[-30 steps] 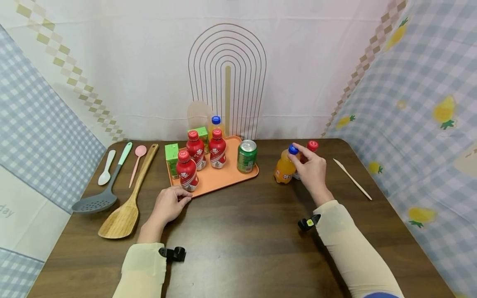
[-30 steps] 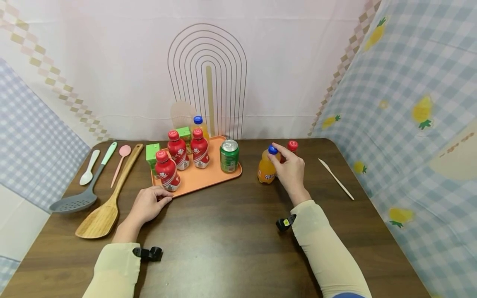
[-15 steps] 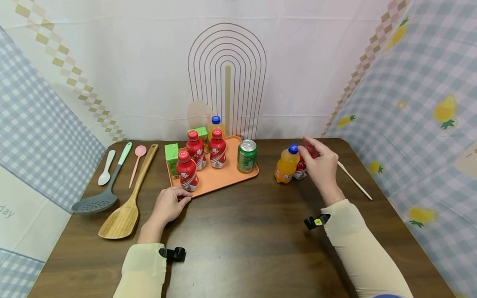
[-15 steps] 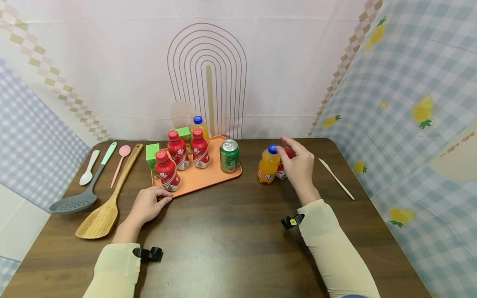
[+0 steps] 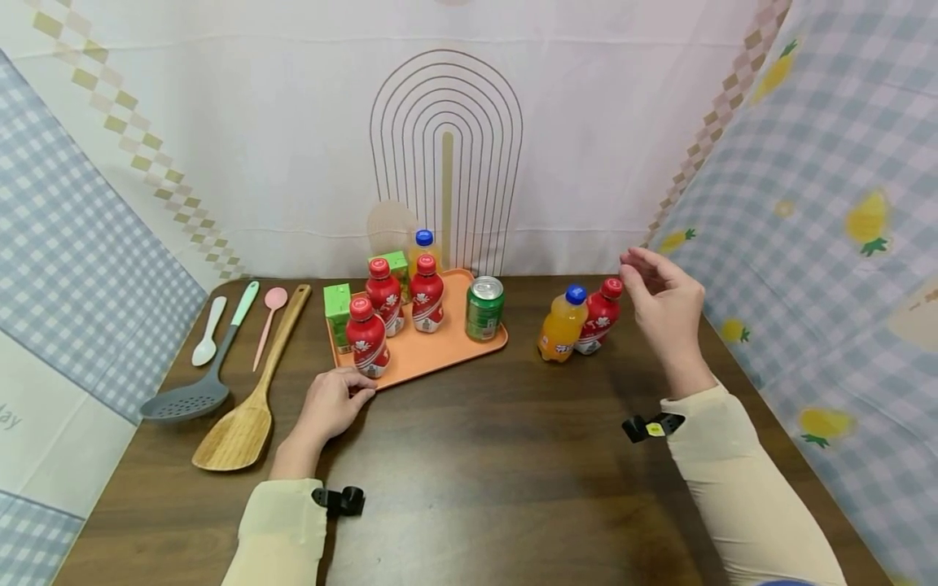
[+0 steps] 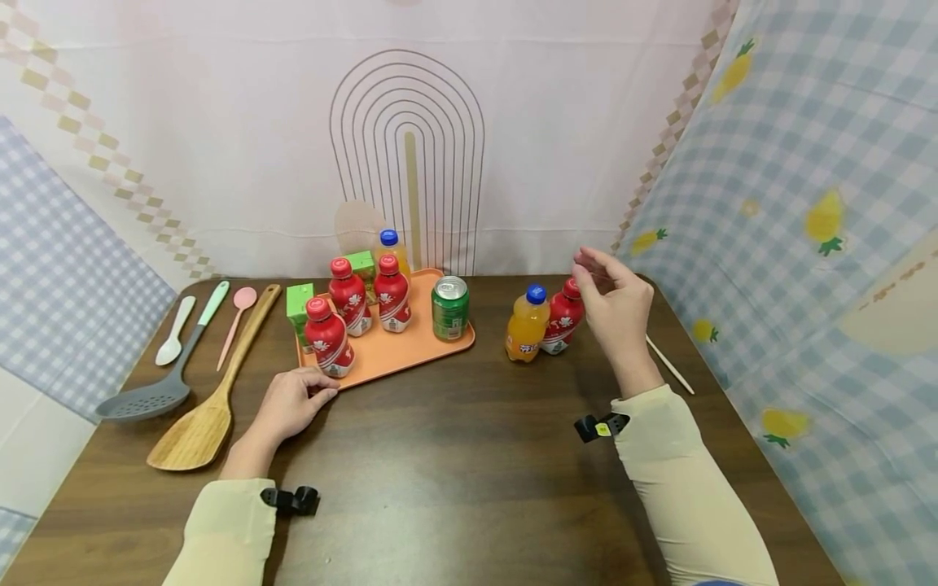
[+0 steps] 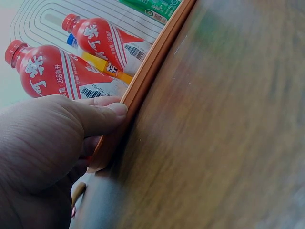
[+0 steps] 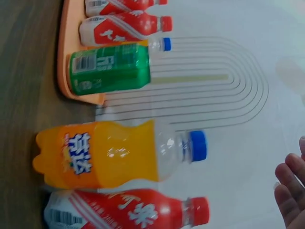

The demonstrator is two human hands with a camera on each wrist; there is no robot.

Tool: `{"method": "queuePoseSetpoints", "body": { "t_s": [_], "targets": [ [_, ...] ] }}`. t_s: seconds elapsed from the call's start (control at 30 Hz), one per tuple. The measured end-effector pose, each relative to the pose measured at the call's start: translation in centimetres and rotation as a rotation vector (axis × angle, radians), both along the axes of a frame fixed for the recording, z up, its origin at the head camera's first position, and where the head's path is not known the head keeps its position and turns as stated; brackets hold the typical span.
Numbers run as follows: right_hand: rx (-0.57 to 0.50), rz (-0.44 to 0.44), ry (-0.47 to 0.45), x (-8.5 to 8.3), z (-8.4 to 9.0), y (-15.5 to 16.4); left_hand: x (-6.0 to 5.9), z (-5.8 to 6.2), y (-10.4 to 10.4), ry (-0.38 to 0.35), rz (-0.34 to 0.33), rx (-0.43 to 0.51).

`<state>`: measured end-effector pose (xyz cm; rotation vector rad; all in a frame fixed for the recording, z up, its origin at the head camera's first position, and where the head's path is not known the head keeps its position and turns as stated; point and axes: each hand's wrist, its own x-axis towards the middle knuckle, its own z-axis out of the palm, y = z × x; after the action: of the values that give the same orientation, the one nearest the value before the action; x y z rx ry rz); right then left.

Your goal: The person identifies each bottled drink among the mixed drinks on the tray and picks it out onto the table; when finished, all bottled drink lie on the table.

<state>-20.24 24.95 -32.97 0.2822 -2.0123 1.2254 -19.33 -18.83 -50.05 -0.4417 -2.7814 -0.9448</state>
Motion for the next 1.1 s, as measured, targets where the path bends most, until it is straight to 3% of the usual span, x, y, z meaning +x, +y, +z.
{"method": "queuePoseSetpoints", "body": {
  "t_s": [0.2,0.43,0.8,1.1],
  "targets": [
    [0.042,0.125,-0.051,0.1,0.9,-1.9,0.0,0.1,-0.1,-0.005,0.003,0.0],
    [0.095,0.24,-0.131,-0.4,0.8,-6.4,0.1,0.0,-0.2,-0.013,0.008,-0.002],
    [0.118,0.522,-0.24,-3.5,-3.7,-15.8,0.0,0.0,0.1,-0.006,0.007,0.002],
    [0.202,0.603,-0.333,-3.9,-5.3,-23.5,-0.1,0.0,-0.1,0.009,-0.005,-0.009]
  ]
}}
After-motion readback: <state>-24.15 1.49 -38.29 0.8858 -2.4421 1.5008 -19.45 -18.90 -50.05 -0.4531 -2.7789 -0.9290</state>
